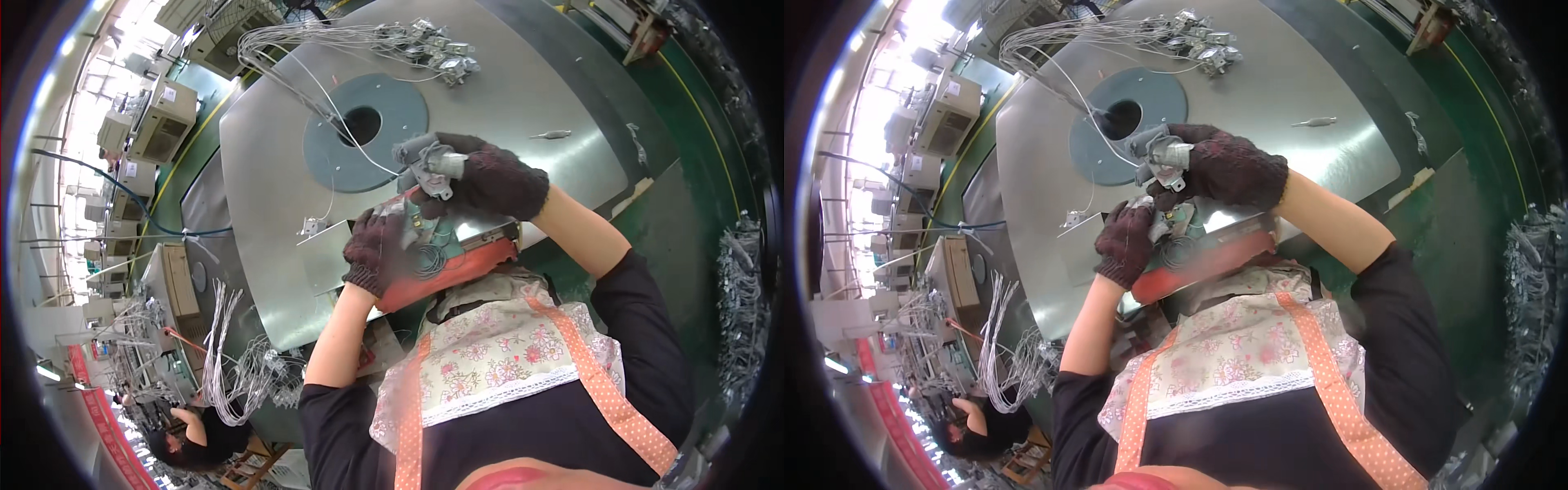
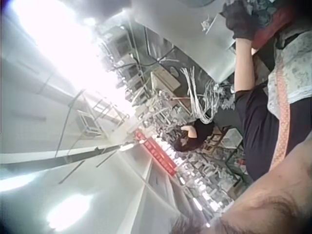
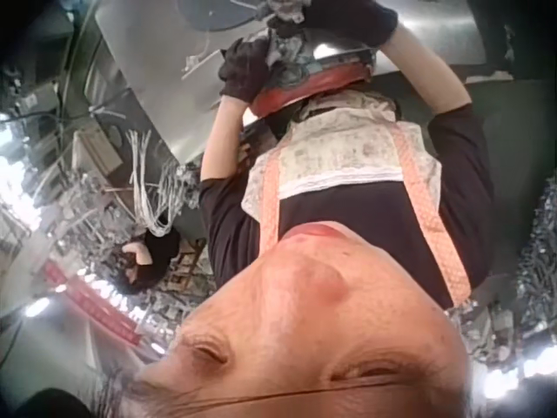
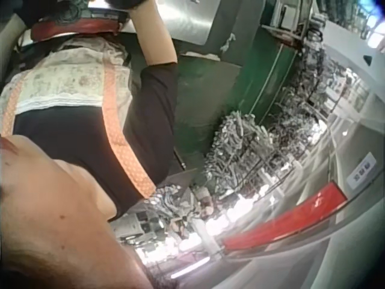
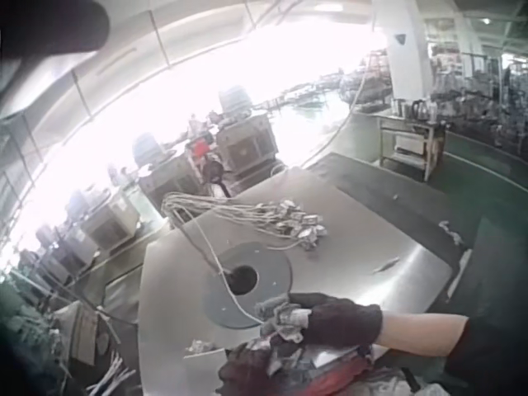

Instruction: The person picks up a wire with a metal component from a pile, places the component into a machine, and presses it down. They then remove the component and place it onto a separate pile on the table.

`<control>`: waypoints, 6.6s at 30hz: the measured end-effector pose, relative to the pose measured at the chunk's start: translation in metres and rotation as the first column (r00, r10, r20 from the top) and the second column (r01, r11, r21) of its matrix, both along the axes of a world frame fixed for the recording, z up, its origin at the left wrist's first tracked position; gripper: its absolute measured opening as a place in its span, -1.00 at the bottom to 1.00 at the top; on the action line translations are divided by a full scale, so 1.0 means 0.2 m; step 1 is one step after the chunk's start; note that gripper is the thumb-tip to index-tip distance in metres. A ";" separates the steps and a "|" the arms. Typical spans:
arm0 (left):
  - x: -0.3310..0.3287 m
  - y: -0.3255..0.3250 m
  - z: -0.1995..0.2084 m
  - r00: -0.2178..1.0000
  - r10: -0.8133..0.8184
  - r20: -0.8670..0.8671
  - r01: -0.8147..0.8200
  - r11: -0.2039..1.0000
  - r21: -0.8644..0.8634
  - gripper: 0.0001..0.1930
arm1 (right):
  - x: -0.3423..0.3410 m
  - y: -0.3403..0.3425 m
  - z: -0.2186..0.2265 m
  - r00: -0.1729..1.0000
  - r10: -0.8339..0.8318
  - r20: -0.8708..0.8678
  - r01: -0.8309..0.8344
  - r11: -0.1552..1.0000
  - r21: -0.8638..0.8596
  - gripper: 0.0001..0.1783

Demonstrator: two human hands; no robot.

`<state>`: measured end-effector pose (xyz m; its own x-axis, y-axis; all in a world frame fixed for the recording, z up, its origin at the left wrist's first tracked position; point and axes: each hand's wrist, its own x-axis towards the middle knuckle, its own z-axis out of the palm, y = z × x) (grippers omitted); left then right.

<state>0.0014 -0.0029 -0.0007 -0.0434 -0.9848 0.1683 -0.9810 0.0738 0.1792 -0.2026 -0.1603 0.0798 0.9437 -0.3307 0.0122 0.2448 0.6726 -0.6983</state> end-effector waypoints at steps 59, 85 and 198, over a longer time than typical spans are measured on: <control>0.51 0.01 0.04 0.987 0.163 -0.005 -0.157 0.937 -0.312 -0.69 | 0.32 0.35 -0.41 0.843 -0.504 -0.186 -0.421 -0.405 -0.812 -0.52; 0.00 0.05 0.02 0.976 -0.130 0.175 0.125 0.991 0.042 -0.19 | 0.42 -1.01 -0.68 0.605 -0.759 0.239 -0.178 -0.422 -0.889 -0.60; 0.66 -0.25 0.15 0.937 0.319 -0.140 -0.205 0.830 0.518 -0.46 | 0.24 0.16 -0.21 0.931 -0.352 -0.100 -0.204 -0.272 -0.941 -0.52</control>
